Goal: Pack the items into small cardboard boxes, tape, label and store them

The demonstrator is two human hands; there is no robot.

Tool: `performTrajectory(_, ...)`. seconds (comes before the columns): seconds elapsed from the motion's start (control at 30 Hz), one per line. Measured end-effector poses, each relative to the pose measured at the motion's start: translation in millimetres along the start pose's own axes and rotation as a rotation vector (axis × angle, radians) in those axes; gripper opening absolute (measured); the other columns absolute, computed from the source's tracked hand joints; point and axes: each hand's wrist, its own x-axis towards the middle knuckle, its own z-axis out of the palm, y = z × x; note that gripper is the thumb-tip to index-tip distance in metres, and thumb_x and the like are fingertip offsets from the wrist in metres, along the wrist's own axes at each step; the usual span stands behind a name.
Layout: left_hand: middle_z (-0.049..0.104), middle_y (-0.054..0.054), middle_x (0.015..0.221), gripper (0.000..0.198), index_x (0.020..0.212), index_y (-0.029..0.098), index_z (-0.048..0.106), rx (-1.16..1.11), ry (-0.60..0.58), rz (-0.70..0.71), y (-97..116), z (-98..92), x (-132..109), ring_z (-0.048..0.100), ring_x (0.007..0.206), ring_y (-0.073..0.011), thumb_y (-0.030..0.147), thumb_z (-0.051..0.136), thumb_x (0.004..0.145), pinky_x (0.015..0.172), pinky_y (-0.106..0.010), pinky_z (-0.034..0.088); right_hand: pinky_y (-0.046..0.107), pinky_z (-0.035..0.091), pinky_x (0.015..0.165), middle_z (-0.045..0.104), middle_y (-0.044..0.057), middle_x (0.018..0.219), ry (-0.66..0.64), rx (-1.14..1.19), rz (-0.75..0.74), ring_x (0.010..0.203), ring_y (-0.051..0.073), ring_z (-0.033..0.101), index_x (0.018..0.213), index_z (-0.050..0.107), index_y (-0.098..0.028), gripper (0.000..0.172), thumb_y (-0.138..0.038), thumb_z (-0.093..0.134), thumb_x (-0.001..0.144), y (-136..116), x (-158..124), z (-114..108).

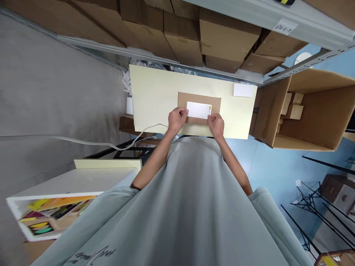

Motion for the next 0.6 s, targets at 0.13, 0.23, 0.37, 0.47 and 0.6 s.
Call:
performTrajectory(0.13, 0.082, -0.009, 0.104, 0.022, 0.089, 0.023, 0.075, 0.028, -0.006, -0.026, 1.7, 0.9, 2.4, 0.074, 0.099, -0.0267, 0.035, 0.062, 0.101, 0.091, -0.036, 0.052, 0.036, 0.053, 0.086, 0.077, 0.006, 0.09, -0.005, -0.044, 0.017, 0.086, 0.024, 0.07, 0.083, 0.06, -0.025, 0.02, -0.04, 0.062, 0.096, 0.8, 6.2, 2.5)
performTrajectory(0.23, 0.083, -0.009, 0.101, 0.022, 0.088, 0.024, 0.075, 0.047, -0.006, -0.051, 2.3, 2.0, 5.8, 0.074, 0.099, -0.0285, 0.037, 0.063, 0.1, 0.089, -0.037, 0.052, 0.036, 0.054, 0.087, 0.078, 0.007, 0.093, -0.016, -0.084, 0.034, 0.089, 0.025, 0.071, 0.083, 0.063, -0.025, 0.02, -0.04, 0.062, 0.096, 1.1, 11.3, 4.2)
performTrajectory(0.37, 0.083, -0.011, 0.102, 0.023, 0.088, 0.023, 0.076, 0.071, -0.037, -0.079, 3.7, 2.5, 11.4, 0.074, 0.101, -0.0311, 0.038, 0.063, 0.1, 0.091, -0.039, 0.051, 0.036, 0.054, 0.087, 0.078, 0.007, 0.093, -0.039, -0.132, 0.051, 0.09, 0.025, 0.072, 0.084, 0.066, -0.024, 0.019, -0.038, 0.062, 0.097, -0.5, 15.9, 5.0)
performTrajectory(0.47, 0.083, -0.012, 0.104, 0.023, 0.087, 0.023, 0.075, 0.098, -0.061, -0.089, 5.7, 2.0, 13.9, 0.074, 0.103, -0.0327, 0.036, 0.062, 0.1, 0.092, -0.041, 0.051, 0.036, 0.054, 0.088, 0.078, 0.006, 0.093, -0.051, -0.167, 0.057, 0.091, 0.026, 0.072, 0.084, 0.066, -0.024, 0.018, -0.036, 0.062, 0.098, -3.1, 17.0, 4.0)
performTrajectory(0.6, 0.082, -0.013, 0.102, 0.023, 0.084, 0.024, 0.072, 0.138, -0.048, -0.059, 8.1, 2.0, 12.9, 0.074, 0.105, -0.0343, 0.035, 0.061, 0.1, 0.093, -0.042, 0.05, 0.039, 0.055, 0.092, 0.08, 0.008, 0.098, -0.059, -0.221, 0.054, 0.097, 0.028, 0.073, 0.086, 0.067, -0.025, 0.016, -0.033, 0.062, 0.099, -5.8, 17.1, 1.8)
